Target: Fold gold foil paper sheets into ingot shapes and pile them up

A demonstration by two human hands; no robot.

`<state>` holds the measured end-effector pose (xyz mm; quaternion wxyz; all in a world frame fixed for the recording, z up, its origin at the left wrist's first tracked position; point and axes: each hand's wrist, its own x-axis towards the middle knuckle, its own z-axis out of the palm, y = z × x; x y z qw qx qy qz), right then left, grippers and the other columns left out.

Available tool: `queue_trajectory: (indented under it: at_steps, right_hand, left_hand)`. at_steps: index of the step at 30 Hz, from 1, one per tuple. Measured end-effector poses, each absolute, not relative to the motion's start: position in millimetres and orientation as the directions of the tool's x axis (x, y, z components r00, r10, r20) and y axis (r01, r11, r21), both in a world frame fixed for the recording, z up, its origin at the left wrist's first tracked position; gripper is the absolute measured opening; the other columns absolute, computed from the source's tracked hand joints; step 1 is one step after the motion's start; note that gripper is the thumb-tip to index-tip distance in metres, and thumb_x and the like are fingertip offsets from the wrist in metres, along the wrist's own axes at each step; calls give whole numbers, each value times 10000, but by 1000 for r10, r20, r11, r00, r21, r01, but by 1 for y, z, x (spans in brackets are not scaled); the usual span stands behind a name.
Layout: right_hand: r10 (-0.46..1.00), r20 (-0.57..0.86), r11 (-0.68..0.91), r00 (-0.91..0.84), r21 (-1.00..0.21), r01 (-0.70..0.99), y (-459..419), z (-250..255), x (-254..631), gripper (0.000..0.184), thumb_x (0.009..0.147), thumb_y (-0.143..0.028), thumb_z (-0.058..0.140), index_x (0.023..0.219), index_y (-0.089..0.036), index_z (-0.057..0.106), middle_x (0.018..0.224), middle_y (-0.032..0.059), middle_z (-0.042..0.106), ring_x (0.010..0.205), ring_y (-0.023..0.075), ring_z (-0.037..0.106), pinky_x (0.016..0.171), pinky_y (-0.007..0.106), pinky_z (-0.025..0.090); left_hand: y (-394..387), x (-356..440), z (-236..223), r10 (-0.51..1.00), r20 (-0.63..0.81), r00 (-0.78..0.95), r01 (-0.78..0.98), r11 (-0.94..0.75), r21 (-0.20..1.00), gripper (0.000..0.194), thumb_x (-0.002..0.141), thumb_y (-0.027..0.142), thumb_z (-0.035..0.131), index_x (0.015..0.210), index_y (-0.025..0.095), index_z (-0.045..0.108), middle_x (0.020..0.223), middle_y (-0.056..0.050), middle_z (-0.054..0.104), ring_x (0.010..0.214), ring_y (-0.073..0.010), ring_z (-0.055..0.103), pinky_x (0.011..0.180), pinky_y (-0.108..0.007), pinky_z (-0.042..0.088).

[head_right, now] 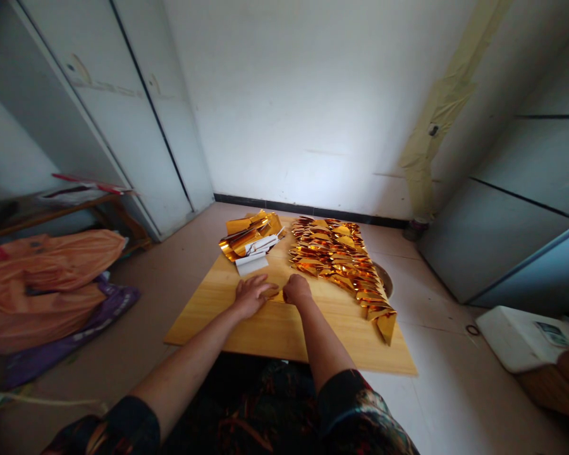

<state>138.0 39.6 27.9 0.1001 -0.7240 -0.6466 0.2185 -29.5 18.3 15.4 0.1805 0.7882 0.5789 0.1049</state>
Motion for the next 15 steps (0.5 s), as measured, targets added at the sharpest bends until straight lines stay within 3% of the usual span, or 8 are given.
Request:
queue_trajectory:
  at_steps: [6, 8, 9, 12, 15]
  right_hand:
    - [984, -177, -77, -13, -492, 867, 28, 29, 143, 139, 708, -154, 585, 812, -169, 675, 677, 5, 678, 599, 112, 605, 573, 180, 414]
    - [990, -133, -18, -56, -502, 865, 19, 27, 149, 152, 700, -140, 604, 824, -186, 680, 762, 2, 685, 692, 116, 613, 625, 175, 417]
    - [994, -44, 67, -103, -504, 861, 13, 26, 153, 157, 718, -136, 596, 839, -187, 681, 814, 10, 681, 746, 119, 610, 667, 176, 419]
    - [968, 119, 251, -221, -482, 839, -2, 20, 164, 152, 797, -142, 543, 852, -183, 678, 875, 24, 646, 818, 115, 595, 743, 176, 416]
    - [954, 157, 300, -256, -441, 846, -11, 15, 170, 188, 856, -170, 492, 848, -187, 679, 884, 27, 612, 785, 103, 587, 733, 173, 417]
  left_hand:
    - [17, -30, 13, 932, -60, 358, 871, -310, 382, 407, 861, 222, 434, 1090, 509, 608, 1459, 68, 358, 1343, -306, 262, 1047, -637, 91]
    - [17, -30, 12, 933, -54, 355, 873, -310, 376, 418, 843, 215, 452, 1081, 521, 609, 1452, 70, 365, 1337, -308, 272, 1043, -640, 97]
    - [17, -29, 12, 934, -46, 353, 874, -312, 373, 411, 832, 221, 471, 1073, 522, 613, 1446, 70, 373, 1330, -309, 280, 1042, -637, 102]
    - [15, -23, 15, 940, 9, 341, 878, -321, 356, 301, 808, 294, 539, 1018, 474, 660, 1400, 55, 433, 1294, -304, 315, 1045, -602, 139]
    - [13, -11, 21, 929, 134, 346, 876, -371, 308, 167, 813, 345, 569, 883, 352, 721, 1288, 4, 537, 1225, -280, 366, 1036, -531, 202]
